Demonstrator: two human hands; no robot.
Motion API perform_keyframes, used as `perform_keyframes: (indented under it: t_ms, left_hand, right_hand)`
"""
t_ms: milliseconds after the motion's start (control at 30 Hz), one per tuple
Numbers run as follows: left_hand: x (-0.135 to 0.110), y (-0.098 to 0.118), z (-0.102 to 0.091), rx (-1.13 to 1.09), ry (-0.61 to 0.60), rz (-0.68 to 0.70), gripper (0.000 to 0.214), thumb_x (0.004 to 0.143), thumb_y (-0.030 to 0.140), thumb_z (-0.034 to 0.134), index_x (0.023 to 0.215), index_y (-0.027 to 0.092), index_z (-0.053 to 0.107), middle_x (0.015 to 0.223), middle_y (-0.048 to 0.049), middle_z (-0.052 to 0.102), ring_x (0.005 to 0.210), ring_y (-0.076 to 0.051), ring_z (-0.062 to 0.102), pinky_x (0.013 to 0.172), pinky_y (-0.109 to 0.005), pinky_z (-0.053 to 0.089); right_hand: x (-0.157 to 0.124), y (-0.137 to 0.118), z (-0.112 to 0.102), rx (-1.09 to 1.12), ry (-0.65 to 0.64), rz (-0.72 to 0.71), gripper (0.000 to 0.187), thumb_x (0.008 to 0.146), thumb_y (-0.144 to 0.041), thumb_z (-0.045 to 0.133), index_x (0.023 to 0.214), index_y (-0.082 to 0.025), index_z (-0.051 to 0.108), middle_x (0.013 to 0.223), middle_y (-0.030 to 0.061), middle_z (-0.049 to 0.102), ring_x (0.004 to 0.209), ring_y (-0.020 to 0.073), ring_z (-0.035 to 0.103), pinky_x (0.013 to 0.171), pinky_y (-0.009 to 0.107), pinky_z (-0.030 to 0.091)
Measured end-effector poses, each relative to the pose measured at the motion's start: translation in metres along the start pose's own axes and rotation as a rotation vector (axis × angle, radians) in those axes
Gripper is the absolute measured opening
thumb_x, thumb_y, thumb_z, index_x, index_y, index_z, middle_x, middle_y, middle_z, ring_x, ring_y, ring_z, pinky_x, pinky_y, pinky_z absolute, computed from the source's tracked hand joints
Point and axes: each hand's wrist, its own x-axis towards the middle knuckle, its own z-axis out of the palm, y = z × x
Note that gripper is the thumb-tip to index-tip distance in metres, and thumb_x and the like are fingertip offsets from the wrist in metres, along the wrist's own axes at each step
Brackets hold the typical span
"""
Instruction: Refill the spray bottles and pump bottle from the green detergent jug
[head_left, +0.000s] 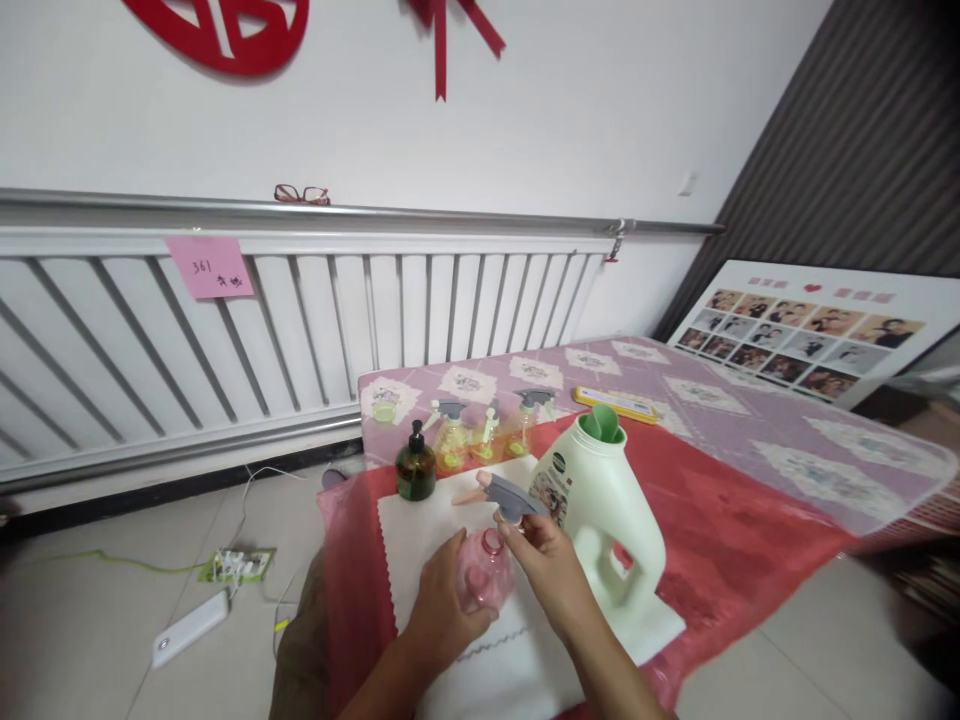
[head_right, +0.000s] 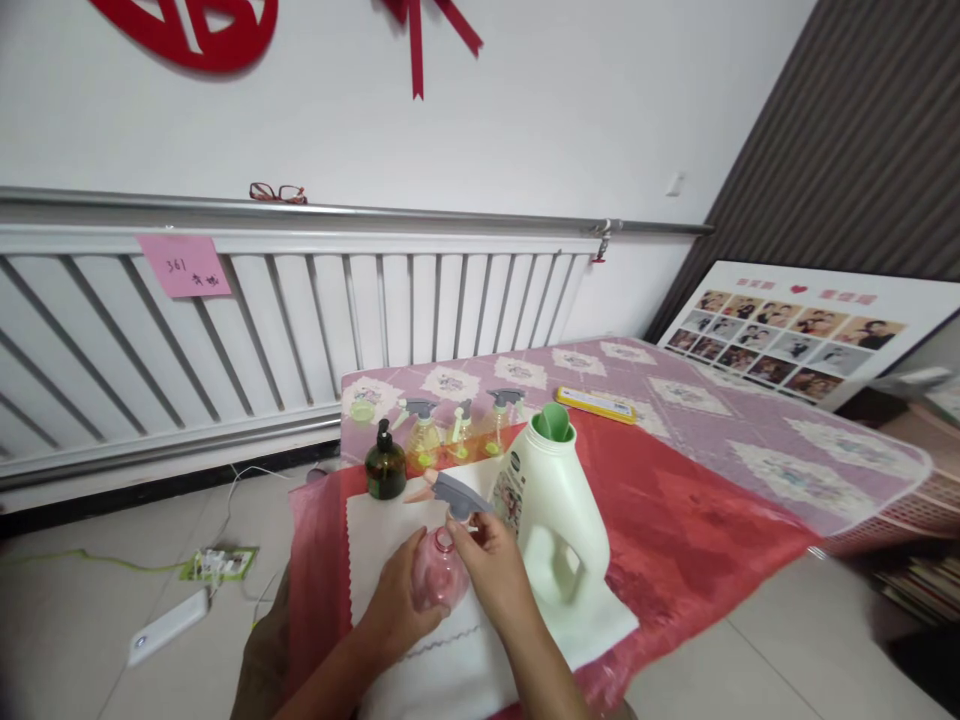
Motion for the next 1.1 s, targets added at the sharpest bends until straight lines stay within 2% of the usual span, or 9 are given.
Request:
perform_keyframes:
  t_ms: [133, 267, 467, 600, 767, 933, 1100]
  left_hand:
    - [0.000, 0.004, -0.002, 0.022, -0.032, -0.031, 0.094, 0.055, 0.023, 0.070, 0.140, 0.010, 0.033, 0.143, -0.0202, 0.045, 0.131, -0.036, 0.042, 0.111, -0.050, 0.030]
    - [-0.001, 0.005, -0.004, 0.009, -0.029, -0.033, 0.091, 0.057, 0.025, 0.070, 0.139, 0.014, 0.035, 0.142, -0.0174, 0.047, 0.130, -0.035, 0.044, 0.111, -0.050, 0.031]
    - [-0.002, 0.004, -0.004, -0.009, -0.020, -0.041, 0.090, 0.057, 0.025, 0.071, 0.139, 0.015, 0.036, 0.141, -0.0159, 0.048, 0.129, -0.036, 0.044, 0.110, -0.049, 0.032]
    - [-0.002, 0.004, -0.004, 0.007, -0.027, -0.044, 0.086, 0.058, 0.024, 0.069, 0.137, 0.014, 0.037, 0.141, -0.0166, 0.048, 0.129, -0.036, 0.044, 0.110, -0.050, 0.032]
    - [-0.001, 0.006, -0.005, -0.020, -0.014, 0.025, 0.084, 0.058, 0.020, 0.069, 0.135, 0.018, 0.036, 0.138, -0.0136, 0.051, 0.127, -0.033, 0.047, 0.108, -0.049, 0.034]
    - [-0.001, 0.007, -0.006, -0.031, -0.005, 0.069, 0.083, 0.059, 0.018, 0.069, 0.135, 0.019, 0.037, 0.136, -0.0120, 0.053, 0.125, -0.032, 0.049, 0.107, -0.048, 0.036]
    - [-0.001, 0.007, -0.007, -0.034, -0.008, 0.082, 0.081, 0.060, 0.019, 0.069, 0.134, 0.020, 0.037, 0.136, -0.0118, 0.052, 0.125, -0.031, 0.048, 0.106, -0.048, 0.036]
  right_hand:
    - [-0.005, 0.015, 0.004, 0.010, -0.053, 0.011, 0.034, 0.072, -0.053, 0.069, 0.085, -0.021, 0.069, 0.076, 0.0040, 0.073, 0.072, 0.0227, 0.067, 0.065, 0.036, 0.054]
    - [-0.006, 0.022, 0.002, 0.009, -0.055, 0.029, 0.034, 0.073, -0.051, 0.069, 0.087, -0.020, 0.068, 0.078, 0.0055, 0.073, 0.075, 0.0240, 0.068, 0.069, 0.037, 0.054]
    - [-0.005, 0.009, -0.010, -0.198, 0.012, -0.041, 0.029, 0.075, -0.047, 0.067, 0.087, -0.021, 0.071, 0.084, 0.0059, 0.074, 0.079, 0.0244, 0.067, 0.070, 0.037, 0.053]
    - [-0.004, 0.000, -0.010, -0.331, -0.037, -0.118, 0.020, 0.076, -0.040, 0.066, 0.087, -0.025, 0.072, 0.085, 0.0030, 0.074, 0.080, 0.0229, 0.066, 0.075, 0.037, 0.052]
    - [-0.006, 0.012, -0.003, -0.263, -0.143, -0.108, 0.022, 0.079, -0.038, 0.064, 0.095, -0.025, 0.071, 0.095, 0.0031, 0.072, 0.087, 0.0217, 0.065, 0.080, 0.034, 0.050]
    - [-0.007, 0.029, -0.001, -0.175, -0.146, -0.050, 0.026, 0.079, -0.041, 0.063, 0.097, -0.023, 0.069, 0.094, 0.0045, 0.070, 0.083, 0.0216, 0.063, 0.077, 0.033, 0.050]
    - [-0.007, 0.026, 0.000, -0.201, -0.163, -0.085, 0.022, 0.081, -0.036, 0.061, 0.098, -0.024, 0.068, 0.098, 0.0045, 0.067, 0.086, 0.0209, 0.062, 0.080, 0.033, 0.049]
